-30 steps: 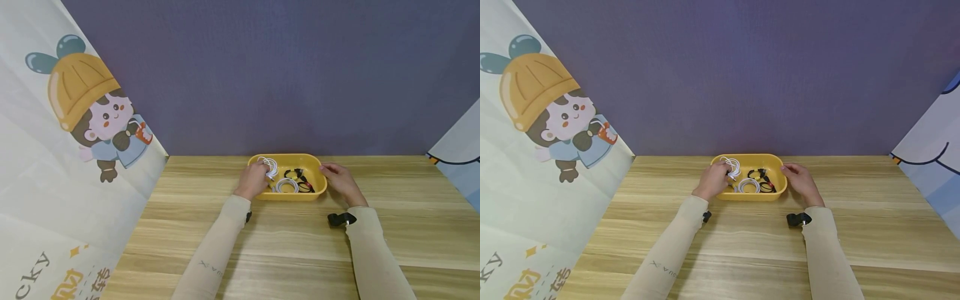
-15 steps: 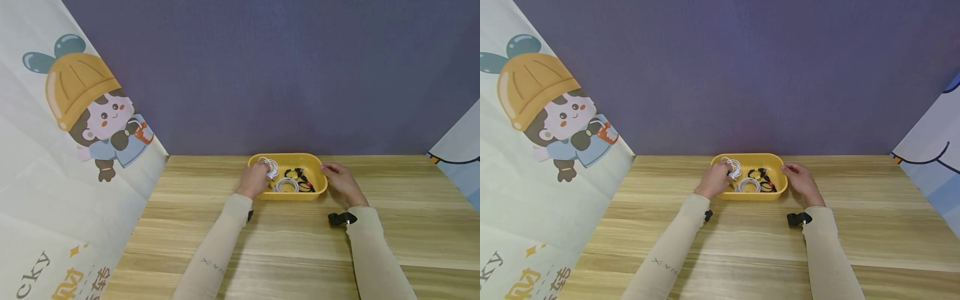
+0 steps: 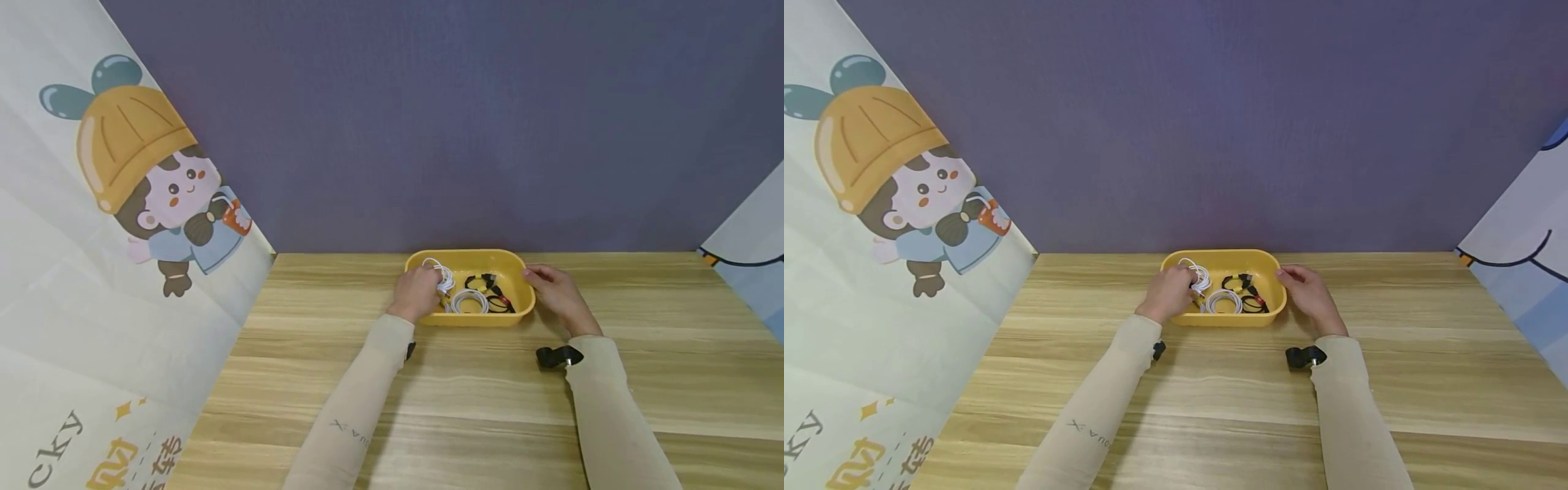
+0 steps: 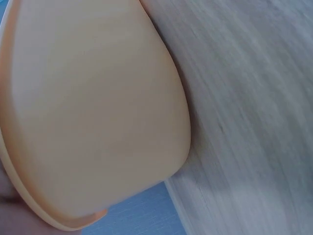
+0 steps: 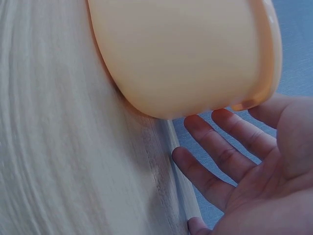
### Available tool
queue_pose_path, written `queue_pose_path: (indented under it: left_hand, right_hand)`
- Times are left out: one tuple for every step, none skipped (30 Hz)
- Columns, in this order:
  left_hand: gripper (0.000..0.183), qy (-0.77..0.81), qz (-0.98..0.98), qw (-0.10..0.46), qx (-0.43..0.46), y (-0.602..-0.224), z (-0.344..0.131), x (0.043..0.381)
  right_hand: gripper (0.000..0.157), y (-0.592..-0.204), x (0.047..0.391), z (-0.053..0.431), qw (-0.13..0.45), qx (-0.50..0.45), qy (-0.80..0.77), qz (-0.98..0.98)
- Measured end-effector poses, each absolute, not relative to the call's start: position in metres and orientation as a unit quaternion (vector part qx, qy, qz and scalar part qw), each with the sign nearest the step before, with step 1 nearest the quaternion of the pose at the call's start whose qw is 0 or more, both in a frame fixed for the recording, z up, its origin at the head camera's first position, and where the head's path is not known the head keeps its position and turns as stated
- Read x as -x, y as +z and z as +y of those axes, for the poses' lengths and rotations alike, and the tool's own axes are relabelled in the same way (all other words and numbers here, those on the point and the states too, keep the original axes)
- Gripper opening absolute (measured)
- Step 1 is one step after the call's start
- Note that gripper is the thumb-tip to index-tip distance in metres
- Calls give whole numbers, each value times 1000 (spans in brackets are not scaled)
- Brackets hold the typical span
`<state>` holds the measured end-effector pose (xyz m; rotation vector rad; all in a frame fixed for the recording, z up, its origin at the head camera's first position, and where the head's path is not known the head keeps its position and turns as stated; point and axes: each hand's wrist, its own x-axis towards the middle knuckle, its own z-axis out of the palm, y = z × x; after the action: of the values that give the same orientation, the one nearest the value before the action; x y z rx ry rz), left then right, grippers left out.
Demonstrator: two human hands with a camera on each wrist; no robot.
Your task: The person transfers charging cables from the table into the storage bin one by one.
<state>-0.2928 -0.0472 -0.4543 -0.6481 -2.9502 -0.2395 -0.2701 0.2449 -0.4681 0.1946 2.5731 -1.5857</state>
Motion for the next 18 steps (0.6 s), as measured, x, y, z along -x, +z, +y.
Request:
queue_pose_path:
  left_hand:
    - [8, -78, -972, 55, 214, -454, -47, 293]
    - [9, -77, -972, 53, 213, -454, -47, 293]
    - [9, -76, -973, 52, 213, -453, -47, 293]
    - [9, -75, -972, 50, 215, -453, -48, 291]
    - [10, -74, -972, 49, 216, -453, -49, 290]
    - [11, -72, -972, 47, 217, -453, -50, 288]
    - [11, -71, -972, 47, 218, -452, -51, 286]
    - [12, -70, -972, 46, 218, -452, -52, 285]
    - [12, -70, -972, 47, 219, -452, -52, 283]
    - [13, -70, -972, 47, 220, -452, -53, 281]
    - [14, -70, -972, 47, 221, -452, -54, 280]
    - [14, -69, -971, 49, 223, -452, -55, 278]
    - [14, -68, -971, 52, 225, -453, -56, 277]
    - [14, -67, -970, 54, 227, -454, -57, 276]
    - [14, -65, -969, 56, 230, -454, -58, 274]
    - [13, -62, -969, 58, 233, -455, -59, 273]
    - [13, -60, -968, 60, 236, -456, -60, 272]
    - [12, -57, -967, 62, 238, -456, -61, 270]
  right_hand:
    - [71, -467, 270, 245, 57, -65, -523, 848]
    - [71, -467, 269, 244, 58, -65, -522, 848]
    - [71, -466, 269, 244, 58, -66, -523, 848]
    - [71, -466, 267, 243, 56, -68, -523, 848]
    - [71, -466, 264, 241, 55, -70, -524, 847]
    - [71, -466, 262, 240, 54, -70, -524, 847]
    - [71, -466, 259, 239, 53, -71, -524, 847]
    - [71, -467, 257, 238, 52, -71, -524, 847]
    - [71, -467, 254, 237, 51, -72, -525, 847]
    - [72, -467, 252, 236, 50, -72, -525, 847]
    - [72, -468, 249, 235, 49, -72, -525, 847]
    - [72, -468, 247, 234, 47, -71, -525, 847]
    - [72, -469, 244, 233, 45, -71, -525, 847]
    - [72, -469, 242, 232, 43, -71, -525, 847]
    - [71, -469, 239, 230, 40, -72, -524, 848]
    - [70, -470, 237, 229, 38, -72, -523, 848]
    - [70, -470, 234, 228, 35, -74, -523, 849]
    - [69, -470, 231, 226, 33, -75, -522, 849]
